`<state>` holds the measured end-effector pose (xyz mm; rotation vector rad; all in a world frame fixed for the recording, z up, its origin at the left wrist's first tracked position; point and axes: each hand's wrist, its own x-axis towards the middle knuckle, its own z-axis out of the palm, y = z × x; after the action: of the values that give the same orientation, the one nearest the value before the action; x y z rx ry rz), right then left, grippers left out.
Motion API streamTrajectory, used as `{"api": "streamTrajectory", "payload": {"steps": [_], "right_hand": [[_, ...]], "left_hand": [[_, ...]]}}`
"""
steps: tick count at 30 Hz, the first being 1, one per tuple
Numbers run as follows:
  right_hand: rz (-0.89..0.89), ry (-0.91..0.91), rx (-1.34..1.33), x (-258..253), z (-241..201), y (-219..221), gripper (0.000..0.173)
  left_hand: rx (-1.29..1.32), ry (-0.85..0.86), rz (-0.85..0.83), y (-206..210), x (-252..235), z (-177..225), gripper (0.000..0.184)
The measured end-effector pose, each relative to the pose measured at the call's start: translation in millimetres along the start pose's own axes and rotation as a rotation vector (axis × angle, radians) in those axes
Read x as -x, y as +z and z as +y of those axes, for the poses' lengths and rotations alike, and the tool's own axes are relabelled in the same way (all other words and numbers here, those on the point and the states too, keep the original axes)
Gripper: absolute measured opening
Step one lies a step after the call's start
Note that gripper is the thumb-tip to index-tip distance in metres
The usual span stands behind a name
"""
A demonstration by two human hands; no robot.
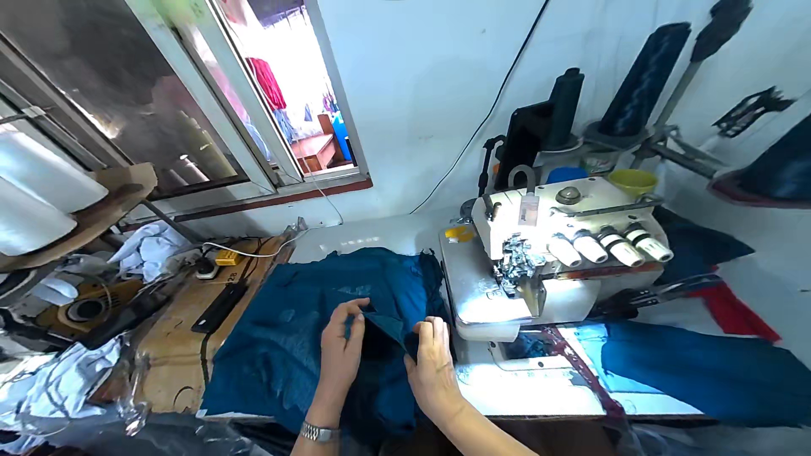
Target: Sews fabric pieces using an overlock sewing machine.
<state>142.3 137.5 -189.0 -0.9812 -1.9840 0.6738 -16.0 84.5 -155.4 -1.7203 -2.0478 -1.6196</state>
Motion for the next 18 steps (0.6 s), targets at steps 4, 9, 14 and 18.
{"api": "streamTrajectory", "payload": {"steps": [4,9,14,18], "right_hand": [[0.084,0.206,-0.797,-11,-3,11,0.011],[0.011,0.292,-1.119,-22,-5,-19,0.027],[-0.062,0.023,-0.642,9,37,-46,0.023],[-0.137,-0.076,-0.484,45,82,-106,0.027]], "left_hand": [[0.258,-0.086,0.165,1,-16,12,0.015],[0.110,-0.014,0.207,4,-6,25,0.017],[-0.570,-0.001,0.005,41,31,18,0.023],[-0.636,0.089,-0.082,57,45,8,0.026]]}}
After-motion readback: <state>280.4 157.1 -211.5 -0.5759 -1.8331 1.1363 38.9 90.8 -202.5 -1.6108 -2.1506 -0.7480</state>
